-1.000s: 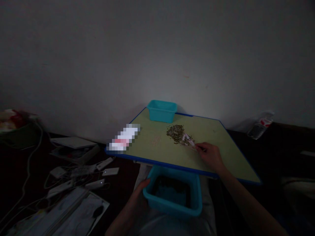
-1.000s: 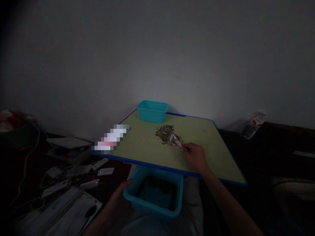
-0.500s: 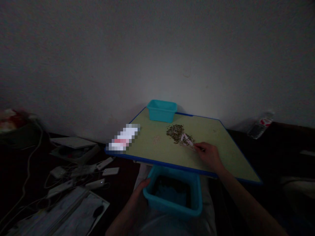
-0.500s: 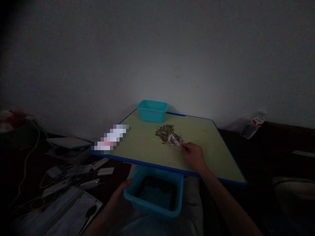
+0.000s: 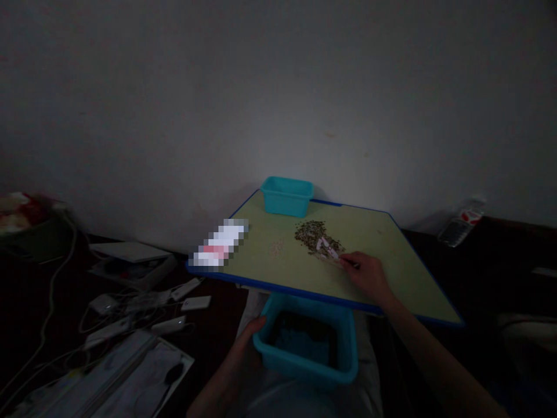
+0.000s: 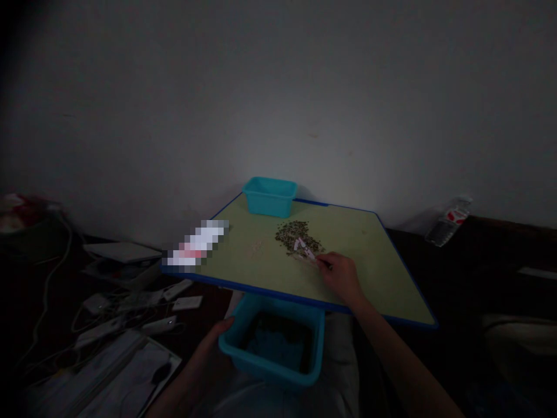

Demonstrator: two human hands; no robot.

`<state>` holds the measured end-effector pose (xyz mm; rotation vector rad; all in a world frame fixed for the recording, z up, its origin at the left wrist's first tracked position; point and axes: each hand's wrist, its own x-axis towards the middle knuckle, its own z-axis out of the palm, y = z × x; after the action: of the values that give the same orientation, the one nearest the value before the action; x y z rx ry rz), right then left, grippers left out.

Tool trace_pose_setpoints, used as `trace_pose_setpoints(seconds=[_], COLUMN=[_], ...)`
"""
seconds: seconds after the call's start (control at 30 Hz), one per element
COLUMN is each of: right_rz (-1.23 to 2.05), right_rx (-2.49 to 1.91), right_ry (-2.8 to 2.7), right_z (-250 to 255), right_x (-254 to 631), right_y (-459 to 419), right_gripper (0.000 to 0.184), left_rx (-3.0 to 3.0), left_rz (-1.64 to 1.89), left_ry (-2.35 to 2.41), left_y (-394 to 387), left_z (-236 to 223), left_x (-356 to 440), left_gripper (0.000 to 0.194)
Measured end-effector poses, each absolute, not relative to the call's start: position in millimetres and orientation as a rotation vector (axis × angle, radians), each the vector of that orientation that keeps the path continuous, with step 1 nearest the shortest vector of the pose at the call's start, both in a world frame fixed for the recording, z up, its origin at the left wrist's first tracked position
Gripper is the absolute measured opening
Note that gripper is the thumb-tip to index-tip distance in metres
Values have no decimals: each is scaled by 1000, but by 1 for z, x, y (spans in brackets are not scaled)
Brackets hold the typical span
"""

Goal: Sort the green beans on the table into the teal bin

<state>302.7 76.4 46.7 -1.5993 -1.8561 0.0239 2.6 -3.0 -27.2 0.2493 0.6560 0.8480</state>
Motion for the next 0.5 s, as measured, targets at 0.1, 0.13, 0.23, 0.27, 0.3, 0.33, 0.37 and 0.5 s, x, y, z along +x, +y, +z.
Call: trace_pose_setpoints(seconds=[0.1,0.13,0.23,0.27,0.3,0.33,0.37,0.5], right_rz=[14,13,20,24,27,29,28,32], right_rx=[-1590,-1589,-1603,-1608,-1607,-1602,-1595,-1580], right_ry=[-1871,-1871,-1858,-1850,-1846,-1847,-1846,-1849], right_z=[48,49,50,50,49,49,48,47], right_x=[302,302,302,302,302,302,302,301], right_y=[76,76,77,78,78,79,79,78], right_gripper=[24,24,24,24,24,24,24,23], left_rx=[233,233,251,252,248,241,234,250], left_rz=[830,828,858,859,855,856,859,878], left_ry=[654,644,622,624,641,664,687,687], left_y=[-3,-3,-3,-3,-3,-3,-3,-3], left_z=[-27,-27,-26,-26,-26,-26,-26,-26], left_x=[3,3,4,5,5,4,4,3], left_gripper=[45,46,43,42,42,41,40,37])
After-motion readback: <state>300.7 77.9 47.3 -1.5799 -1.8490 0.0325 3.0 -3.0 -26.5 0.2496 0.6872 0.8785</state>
